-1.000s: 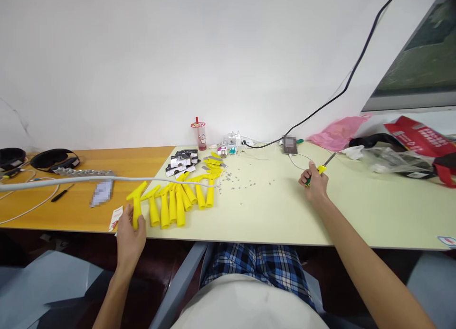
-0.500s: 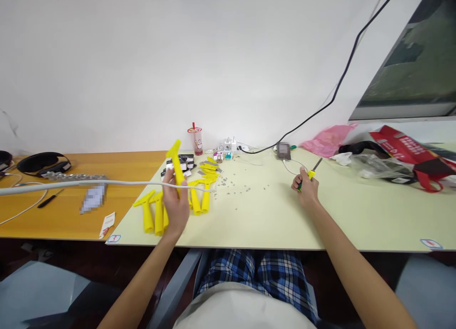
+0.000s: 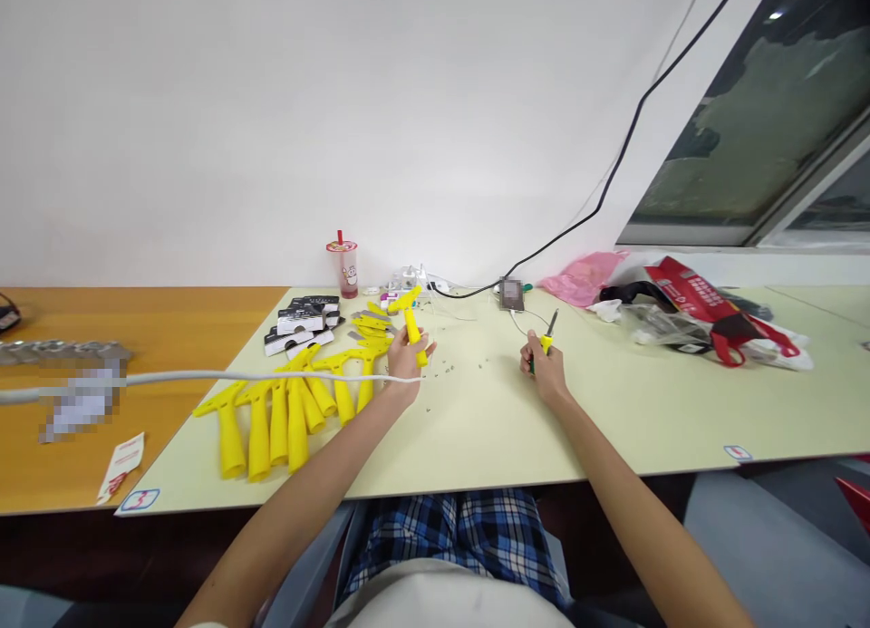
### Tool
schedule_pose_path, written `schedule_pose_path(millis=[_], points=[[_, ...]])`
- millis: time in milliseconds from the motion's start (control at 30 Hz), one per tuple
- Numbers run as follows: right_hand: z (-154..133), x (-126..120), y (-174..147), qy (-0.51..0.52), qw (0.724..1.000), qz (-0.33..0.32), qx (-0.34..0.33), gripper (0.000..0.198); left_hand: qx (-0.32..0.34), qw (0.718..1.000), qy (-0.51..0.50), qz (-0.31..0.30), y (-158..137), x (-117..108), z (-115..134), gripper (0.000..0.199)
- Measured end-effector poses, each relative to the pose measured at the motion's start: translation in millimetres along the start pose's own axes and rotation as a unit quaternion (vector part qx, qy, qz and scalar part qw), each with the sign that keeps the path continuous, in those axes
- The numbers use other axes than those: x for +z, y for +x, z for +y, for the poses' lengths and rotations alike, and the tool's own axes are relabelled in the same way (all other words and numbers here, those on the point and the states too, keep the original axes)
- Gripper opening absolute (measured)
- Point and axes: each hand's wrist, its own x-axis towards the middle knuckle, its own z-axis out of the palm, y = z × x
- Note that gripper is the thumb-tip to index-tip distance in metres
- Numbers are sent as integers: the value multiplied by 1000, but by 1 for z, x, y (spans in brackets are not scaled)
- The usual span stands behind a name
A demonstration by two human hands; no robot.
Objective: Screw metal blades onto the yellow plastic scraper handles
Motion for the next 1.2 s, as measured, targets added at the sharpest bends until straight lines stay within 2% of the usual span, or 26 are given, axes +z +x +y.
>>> schedule_pose_path(millis=[233, 467, 667, 767, 900, 1000, 1100, 1200], points=[[-3, 11, -9, -56, 997, -37, -32, 73, -100, 994, -40, -24, -4, -10, -6, 19], [-7, 15, -12, -60, 997, -20, -40, 73, -105, 993, -1, -60, -8, -8, -4, 30], [-11, 14, -17, -67, 997, -12, -49, 74, -16, 994, 94, -56, -12, -9, -9, 46], [-12, 24, -18, -67, 996, -17, -57, 72, 33, 989, 138, -37, -6, -13, -8, 54], [-20, 61, -19, -53, 993, -84, -56, 63, 147, 958, 244, -30, 0, -16, -7, 42], [-29, 98, -18, -24, 989, -140, -49, 50, 214, 926, 303, -72, -2, -17, -7, 33], [-33, 126, -15, 16, 984, -174, -32, 48, 221, 911, 332, -107, -6, -18, -4, 37], [-28, 136, -10, 57, 981, -187, -10, 49, 197, 915, 334, -107, -8, -18, -1, 45]])
